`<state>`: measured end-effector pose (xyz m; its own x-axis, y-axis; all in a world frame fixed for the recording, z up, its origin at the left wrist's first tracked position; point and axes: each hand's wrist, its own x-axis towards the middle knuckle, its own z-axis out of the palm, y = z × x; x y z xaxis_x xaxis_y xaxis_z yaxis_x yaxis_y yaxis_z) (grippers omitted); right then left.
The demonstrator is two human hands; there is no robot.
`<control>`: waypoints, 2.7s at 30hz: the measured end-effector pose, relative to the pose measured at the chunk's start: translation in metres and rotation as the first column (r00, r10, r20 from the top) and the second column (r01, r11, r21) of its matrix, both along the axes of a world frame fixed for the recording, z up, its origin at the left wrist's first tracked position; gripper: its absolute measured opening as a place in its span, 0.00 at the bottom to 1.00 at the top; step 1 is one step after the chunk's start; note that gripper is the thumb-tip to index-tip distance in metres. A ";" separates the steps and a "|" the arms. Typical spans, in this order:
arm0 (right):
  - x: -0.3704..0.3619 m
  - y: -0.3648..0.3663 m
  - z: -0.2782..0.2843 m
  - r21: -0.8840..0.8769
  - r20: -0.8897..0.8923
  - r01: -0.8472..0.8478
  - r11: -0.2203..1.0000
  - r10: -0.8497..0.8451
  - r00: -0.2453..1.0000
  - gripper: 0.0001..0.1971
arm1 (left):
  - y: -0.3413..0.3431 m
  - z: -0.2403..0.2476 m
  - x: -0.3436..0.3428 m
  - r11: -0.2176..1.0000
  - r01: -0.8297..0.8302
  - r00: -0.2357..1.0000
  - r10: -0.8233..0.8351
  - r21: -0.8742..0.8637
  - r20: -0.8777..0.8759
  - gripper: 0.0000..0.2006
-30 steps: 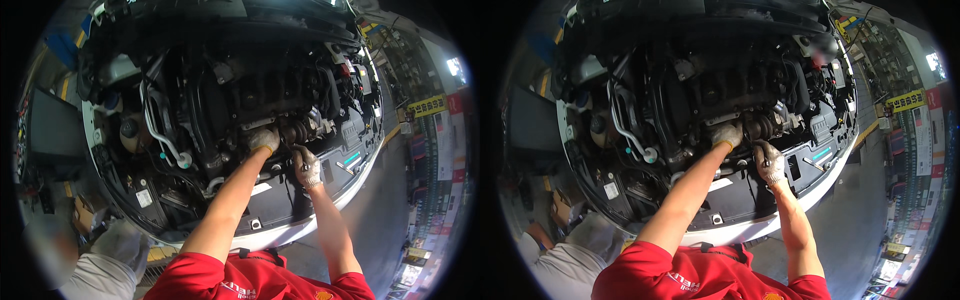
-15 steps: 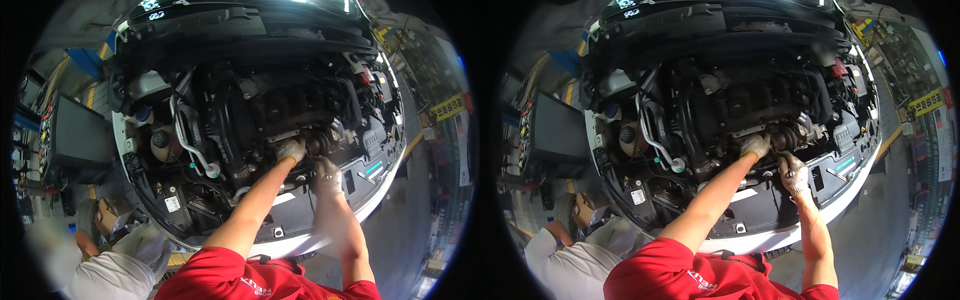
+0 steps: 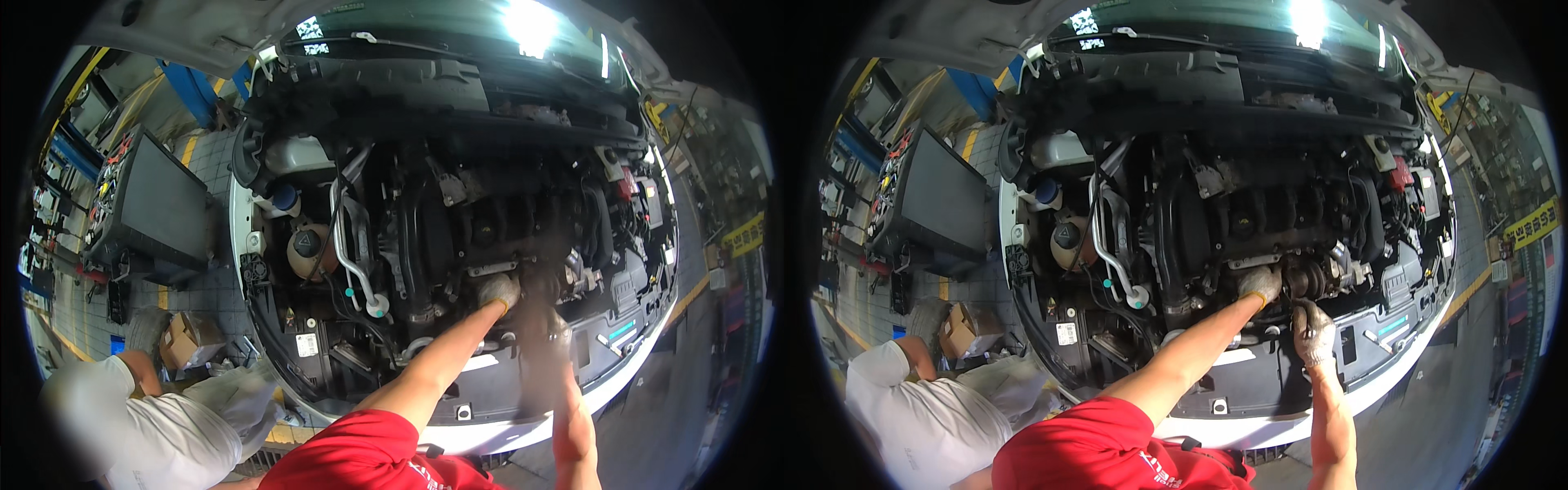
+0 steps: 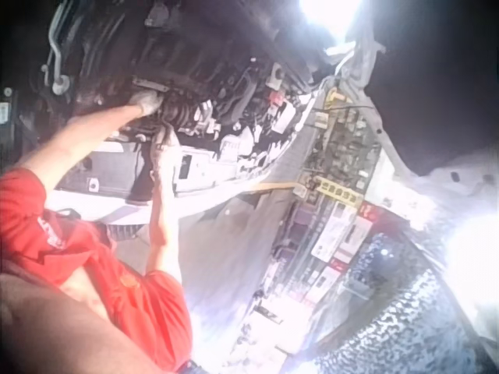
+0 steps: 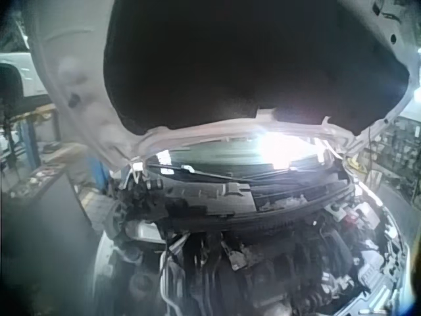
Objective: The person works on a car engine with the hood open, using a wrench to tighten or loosen bolts on engine components. Another person stands nearby observing the process.
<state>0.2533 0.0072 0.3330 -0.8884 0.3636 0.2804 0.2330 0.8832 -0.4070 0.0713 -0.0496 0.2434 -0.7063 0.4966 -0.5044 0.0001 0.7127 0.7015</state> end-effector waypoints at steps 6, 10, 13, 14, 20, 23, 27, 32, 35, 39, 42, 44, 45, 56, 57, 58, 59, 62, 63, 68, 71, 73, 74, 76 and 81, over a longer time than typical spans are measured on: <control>-0.005 -0.012 0.014 -0.047 -0.038 0.038 0.998 -0.040 0.998 0.10 | 0.011 -0.021 -0.013 0.999 0.017 1.000 -0.016 -0.039 0.010 0.21; -0.008 -0.016 0.021 -0.080 -0.048 0.051 0.995 -0.055 0.997 0.09 | 0.027 -0.053 -0.013 0.996 0.020 0.999 -0.023 -0.085 -0.034 0.19; -0.003 -0.017 0.028 -0.113 -0.052 0.073 0.991 -0.079 0.996 0.08 | 0.024 -0.037 0.000 0.968 -0.181 0.978 0.195 -0.174 0.067 0.22; -0.003 -0.017 0.029 -0.124 -0.056 0.074 0.990 -0.081 0.995 0.08 | 0.030 -0.035 -0.001 0.950 -0.189 0.974 0.213 -0.248 0.075 0.24; -0.009 -0.018 0.034 -0.158 -0.042 0.091 0.983 -0.099 0.994 0.07 | 0.018 -0.002 0.007 0.891 -0.330 0.910 0.388 -0.312 0.147 0.34; -0.010 -0.018 0.031 -0.178 -0.071 0.067 0.982 -0.081 0.994 0.07 | 0.010 -0.004 0.003 0.888 -0.343 0.907 0.398 -0.305 0.140 0.37; -0.004 -0.014 0.033 -0.164 -0.054 0.099 0.981 -0.109 0.993 0.08 | 0.027 -0.002 0.000 0.931 -0.279 0.940 0.315 -0.236 0.130 0.37; 0.000 -0.003 -0.003 -0.058 -0.059 0.019 0.998 -0.023 0.998 0.11 | 0.023 0.006 -0.010 0.953 -0.258 0.950 0.280 -0.160 0.135 0.37; 0.008 0.006 -0.013 -0.023 -0.037 0.005 1.000 -0.006 0.999 0.13 | 0.035 0.011 -0.014 0.972 -0.208 0.964 0.223 -0.113 0.142 0.37; 0.009 0.005 -0.009 -0.111 -0.005 0.005 0.994 -0.006 1.000 0.14 | 0.033 0.014 -0.012 0.983 -0.172 0.969 0.180 -0.062 0.168 0.37; 0.009 0.009 -0.016 -0.184 0.010 0.036 0.982 -0.035 0.999 0.16 | 0.020 0.012 -0.004 0.986 -0.165 0.965 0.169 -0.034 0.199 0.37; 0.008 0.008 -0.016 -0.224 0.021 0.077 0.971 -0.075 0.997 0.17 | 0.016 0.013 -0.002 0.986 -0.164 0.961 0.164 -0.020 0.224 0.37; 0.005 0.005 -0.013 -0.242 0.026 0.105 0.964 -0.102 0.994 0.17 | 0.014 0.015 0.008 0.990 -0.144 0.960 0.140 -0.002 0.243 0.37; -0.012 -0.020 0.025 -0.143 0.234 0.253 0.957 -0.216 0.948 0.17 | -0.011 0.002 0.036 0.990 -0.118 0.921 0.083 0.070 0.380 0.37; -0.013 -0.019 0.022 -0.156 0.252 0.287 0.945 -0.243 0.937 0.17 | -0.013 0.001 0.036 0.990 -0.119 0.916 0.081 0.073 0.393 0.37; -0.018 -0.024 0.026 -0.132 0.214 0.248 0.960 -0.217 0.952 0.17 | -0.015 0.000 0.035 0.989 -0.122 0.911 0.080 0.078 0.405 0.37; -0.019 -0.024 0.027 -0.126 0.258 0.282 0.951 -0.243 0.935 0.17 | -0.018 -0.002 0.035 0.989 -0.127 0.906 0.083 0.081 0.414 0.37; -0.021 -0.026 0.031 -0.082 0.282 0.261 0.962 -0.229 0.932 0.17 | -0.024 -0.008 0.033 0.988 -0.124 0.893 0.072 0.088 0.445 0.37; -0.022 -0.026 0.029 -0.063 0.290 0.250 0.966 -0.222 0.931 0.17 | -0.026 -0.010 0.032 0.988 -0.125 0.887 0.072 0.087 0.456 0.37; -0.023 -0.026 0.029 -0.032 0.366 0.289 0.957 -0.258 0.894 0.19 | -0.032 -0.011 0.025 0.988 -0.126 0.864 0.067 0.085 0.499 0.37; -0.029 -0.025 0.033 -0.007 0.392 0.278 0.960 -0.253 0.884 0.20 | -0.054 -0.008 0.031 0.985 -0.150 0.841 0.081 0.087 0.535 0.37; -0.033 -0.028 0.033 0.041 0.389 0.264 0.964 -0.258 0.884 0.19 | -0.065 -0.012 0.029 0.985 -0.153 0.833 0.087 0.076 0.546 0.37; -0.034 -0.029 0.038 0.036 0.403 0.265 0.964 -0.256 0.879 0.19 | -0.070 -0.013 0.028 0.985 -0.157 0.827 0.092 0.071 0.554 0.37; -0.036 -0.028 0.036 0.041 0.414 0.253 0.966 -0.247 0.876 0.17 | -0.080 -0.014 0.026 0.985 -0.164 0.819 0.106 0.054 0.564 0.37; -0.031 -0.020 0.029 0.047 0.438 0.240 0.970 -0.236 0.868 0.18 | -0.097 -0.014 0.014 0.981 -0.190 0.793 0.138 0.026 0.593 0.37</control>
<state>0.2226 -0.0124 0.3616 -0.8056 0.5802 -0.1202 0.5914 0.7752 -0.2221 0.0855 -0.1469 0.2293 -0.3629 0.4573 -0.8119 -0.5411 0.6059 0.5832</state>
